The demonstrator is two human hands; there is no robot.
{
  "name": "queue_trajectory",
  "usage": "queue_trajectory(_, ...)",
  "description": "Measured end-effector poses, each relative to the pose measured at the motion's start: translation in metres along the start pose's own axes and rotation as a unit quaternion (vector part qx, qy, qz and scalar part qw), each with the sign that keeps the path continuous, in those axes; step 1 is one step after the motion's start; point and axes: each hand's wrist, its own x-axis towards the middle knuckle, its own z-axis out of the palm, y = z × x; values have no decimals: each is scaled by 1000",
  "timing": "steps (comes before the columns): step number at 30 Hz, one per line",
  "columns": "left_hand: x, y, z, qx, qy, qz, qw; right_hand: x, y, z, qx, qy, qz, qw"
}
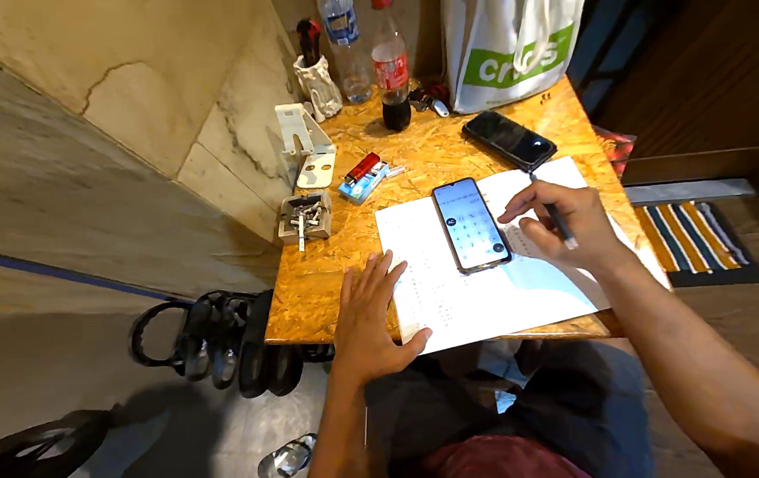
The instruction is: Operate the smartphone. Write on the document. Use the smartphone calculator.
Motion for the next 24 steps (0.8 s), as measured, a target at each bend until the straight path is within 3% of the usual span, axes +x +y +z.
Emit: queue_trajectory(24,-3,-1,-1,-9,-1,-14,1000,-2,1,3,18,-23,5,1000)
